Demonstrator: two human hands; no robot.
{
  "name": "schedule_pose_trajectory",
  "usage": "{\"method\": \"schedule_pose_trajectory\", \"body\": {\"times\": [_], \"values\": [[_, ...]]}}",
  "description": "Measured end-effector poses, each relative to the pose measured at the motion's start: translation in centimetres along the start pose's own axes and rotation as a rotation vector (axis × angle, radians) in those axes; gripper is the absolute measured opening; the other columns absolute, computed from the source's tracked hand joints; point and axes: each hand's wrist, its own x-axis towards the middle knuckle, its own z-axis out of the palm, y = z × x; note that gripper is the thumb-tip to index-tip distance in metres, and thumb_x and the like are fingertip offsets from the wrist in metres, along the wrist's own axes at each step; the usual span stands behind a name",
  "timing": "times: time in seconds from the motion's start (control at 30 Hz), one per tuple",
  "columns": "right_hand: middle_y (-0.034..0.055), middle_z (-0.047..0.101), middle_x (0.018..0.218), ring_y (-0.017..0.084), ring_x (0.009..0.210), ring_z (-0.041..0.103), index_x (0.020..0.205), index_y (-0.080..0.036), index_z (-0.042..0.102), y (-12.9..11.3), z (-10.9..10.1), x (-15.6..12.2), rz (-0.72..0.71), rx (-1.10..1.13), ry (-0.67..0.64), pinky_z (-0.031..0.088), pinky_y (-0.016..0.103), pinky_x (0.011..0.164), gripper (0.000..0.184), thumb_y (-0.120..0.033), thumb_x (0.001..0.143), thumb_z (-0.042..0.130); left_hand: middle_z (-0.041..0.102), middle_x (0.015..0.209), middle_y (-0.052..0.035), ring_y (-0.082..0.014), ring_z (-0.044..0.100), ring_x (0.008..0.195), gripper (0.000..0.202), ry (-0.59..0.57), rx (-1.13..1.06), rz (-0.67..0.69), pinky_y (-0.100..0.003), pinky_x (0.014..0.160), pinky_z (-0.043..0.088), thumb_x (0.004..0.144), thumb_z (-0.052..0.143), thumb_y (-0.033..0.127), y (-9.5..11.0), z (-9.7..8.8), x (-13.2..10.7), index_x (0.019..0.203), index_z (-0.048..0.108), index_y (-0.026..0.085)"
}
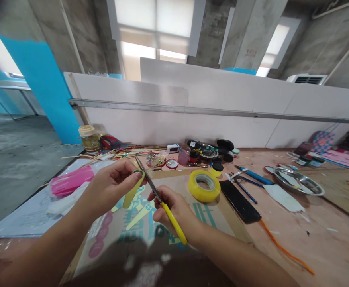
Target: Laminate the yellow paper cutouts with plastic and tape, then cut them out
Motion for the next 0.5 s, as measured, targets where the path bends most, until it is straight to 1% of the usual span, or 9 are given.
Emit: {"method": "schedule_pose_trajectory", "body": {"times": [0.13,0.23,0.37,0.5], "values": [[-0.0027,0.046,0.075,0.012,0.064,0.033,0.094,-0.019,0.062,-0.1,0.0,0.0,0.003,-0.025,0.007,0.03,0.023,0.054,0.077,-0.088,0.06,0.07,0.058,0.073,0.0024,-0.0121,0.053,0.065,0.019,-0.008,-0.011,-0.008,-0.022,0.059,0.042,0.09,0.059,0.031,0.1,0.0,0.0,0.075,0.056,0.02],[-0.0025,0.047,0.076,0.012,0.065,0.034,0.096,-0.02,0.064,0.5,-0.3,0.1,0.007,-0.001,0.011,0.031,0.023,0.055,0.073,-0.083,0.061,0.075,0.061,0.072,0.0016,-0.0126,0.055,0.064,0.02,-0.006,-0.011,-0.01,-0.022,0.058,0.043,0.089,0.06,0.032,0.3,-0.2,0.0,0.074,0.057,0.02],[-0.0012,0.049,0.08,0.013,0.067,0.038,0.1,-0.02,0.067,1.4,-0.6,0.2,-0.001,0.036,0.007,0.033,0.024,0.058,0.068,-0.077,0.063,0.079,0.066,0.07,0.0007,-0.0138,0.058,0.061,0.024,-0.083,-0.061,-0.05,-0.023,0.055,0.044,0.091,0.06,0.038,0.6,-0.6,0.1,0.076,0.061,0.02],[-0.001,0.05,0.082,0.013,0.069,0.04,0.099,-0.02,0.066,1.3,-0.6,0.3,-0.017,0.025,0.011,0.034,0.025,0.06,0.068,-0.078,0.064,0.078,0.062,0.071,0.0011,-0.014,0.055,0.065,0.028,-0.081,0.04,0.001,-0.022,0.057,0.044,0.093,0.06,0.043,0.4,-1.1,0.1,0.077,0.064,0.02]]}}
